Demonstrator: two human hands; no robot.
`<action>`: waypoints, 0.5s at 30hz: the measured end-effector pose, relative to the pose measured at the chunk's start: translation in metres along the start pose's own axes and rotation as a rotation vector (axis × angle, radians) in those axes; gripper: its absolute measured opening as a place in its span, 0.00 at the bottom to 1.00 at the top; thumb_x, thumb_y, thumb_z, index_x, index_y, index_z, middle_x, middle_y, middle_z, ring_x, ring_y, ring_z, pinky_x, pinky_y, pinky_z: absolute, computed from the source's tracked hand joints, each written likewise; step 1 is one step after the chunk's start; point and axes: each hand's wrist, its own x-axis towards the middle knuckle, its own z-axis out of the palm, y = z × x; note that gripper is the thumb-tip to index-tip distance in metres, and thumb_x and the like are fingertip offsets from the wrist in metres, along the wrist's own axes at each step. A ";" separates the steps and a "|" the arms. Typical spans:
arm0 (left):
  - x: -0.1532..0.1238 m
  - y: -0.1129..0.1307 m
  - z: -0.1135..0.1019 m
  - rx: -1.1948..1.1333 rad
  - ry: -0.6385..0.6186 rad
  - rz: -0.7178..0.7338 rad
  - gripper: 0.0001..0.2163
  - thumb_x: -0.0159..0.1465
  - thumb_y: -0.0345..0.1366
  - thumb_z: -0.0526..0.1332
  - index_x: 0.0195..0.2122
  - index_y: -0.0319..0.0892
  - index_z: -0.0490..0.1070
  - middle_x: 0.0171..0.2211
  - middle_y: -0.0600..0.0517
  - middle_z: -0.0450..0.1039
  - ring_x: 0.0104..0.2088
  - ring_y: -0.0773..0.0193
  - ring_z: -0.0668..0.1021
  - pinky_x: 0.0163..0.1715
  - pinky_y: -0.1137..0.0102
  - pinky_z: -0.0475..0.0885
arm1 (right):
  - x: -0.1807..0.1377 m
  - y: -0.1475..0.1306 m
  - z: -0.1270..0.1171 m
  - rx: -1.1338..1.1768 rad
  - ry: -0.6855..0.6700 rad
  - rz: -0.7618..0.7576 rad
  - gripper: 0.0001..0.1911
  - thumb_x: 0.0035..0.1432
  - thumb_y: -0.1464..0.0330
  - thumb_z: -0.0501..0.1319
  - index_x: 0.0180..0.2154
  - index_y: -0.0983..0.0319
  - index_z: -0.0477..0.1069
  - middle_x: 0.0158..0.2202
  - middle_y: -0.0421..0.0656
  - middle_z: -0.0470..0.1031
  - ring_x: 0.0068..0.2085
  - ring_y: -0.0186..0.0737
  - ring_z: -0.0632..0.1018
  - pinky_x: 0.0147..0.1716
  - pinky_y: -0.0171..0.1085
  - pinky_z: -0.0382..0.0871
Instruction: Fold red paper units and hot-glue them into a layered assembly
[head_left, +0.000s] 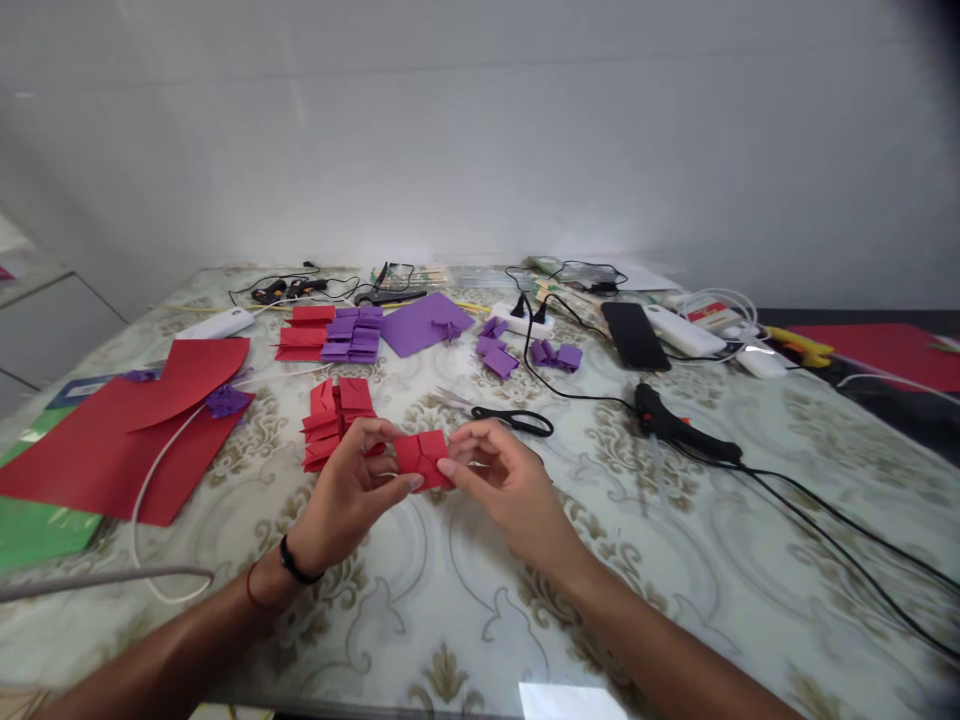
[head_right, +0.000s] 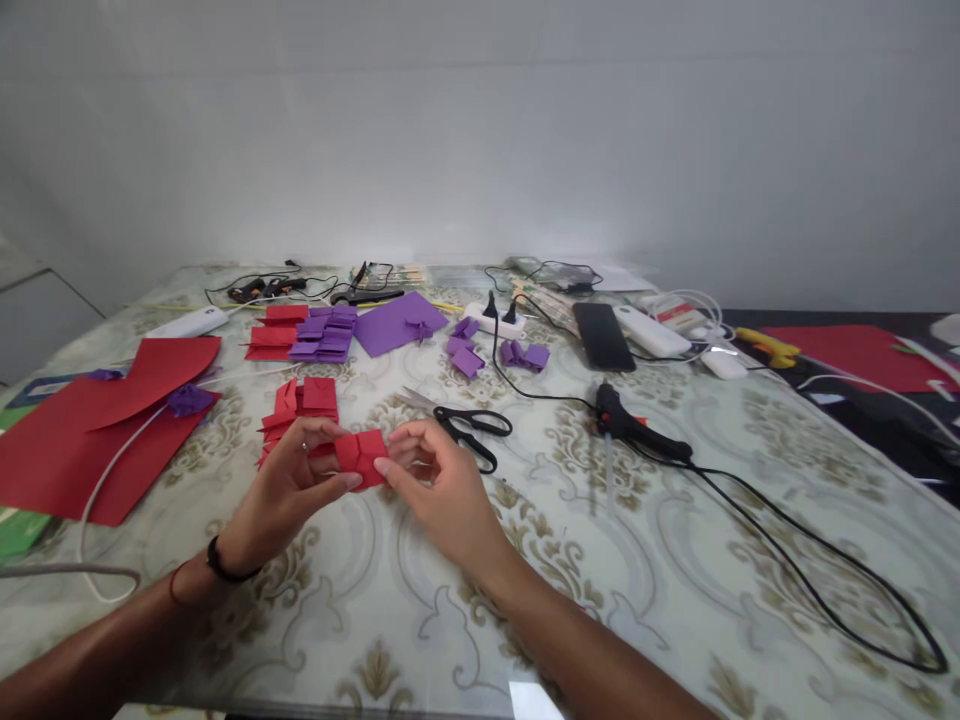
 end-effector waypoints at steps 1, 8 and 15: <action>0.000 0.000 0.000 -0.001 0.018 0.011 0.19 0.62 0.34 0.73 0.48 0.45 0.64 0.38 0.51 0.82 0.39 0.60 0.87 0.37 0.68 0.82 | 0.000 -0.001 0.000 0.006 -0.013 0.007 0.12 0.59 0.62 0.70 0.41 0.58 0.72 0.35 0.41 0.78 0.37 0.40 0.80 0.37 0.39 0.75; 0.002 -0.001 -0.001 0.014 0.082 0.071 0.19 0.60 0.35 0.74 0.43 0.46 0.63 0.44 0.53 0.78 0.40 0.60 0.87 0.39 0.68 0.85 | 0.000 -0.004 0.000 0.034 -0.064 0.015 0.08 0.59 0.64 0.69 0.38 0.58 0.73 0.29 0.37 0.77 0.31 0.39 0.81 0.36 0.39 0.74; -0.002 -0.006 -0.007 0.087 -0.047 0.188 0.07 0.65 0.34 0.70 0.43 0.44 0.75 0.55 0.46 0.68 0.46 0.59 0.81 0.41 0.65 0.85 | 0.001 -0.003 -0.002 0.123 -0.112 0.031 0.12 0.61 0.58 0.69 0.37 0.57 0.71 0.28 0.38 0.77 0.32 0.40 0.80 0.36 0.40 0.74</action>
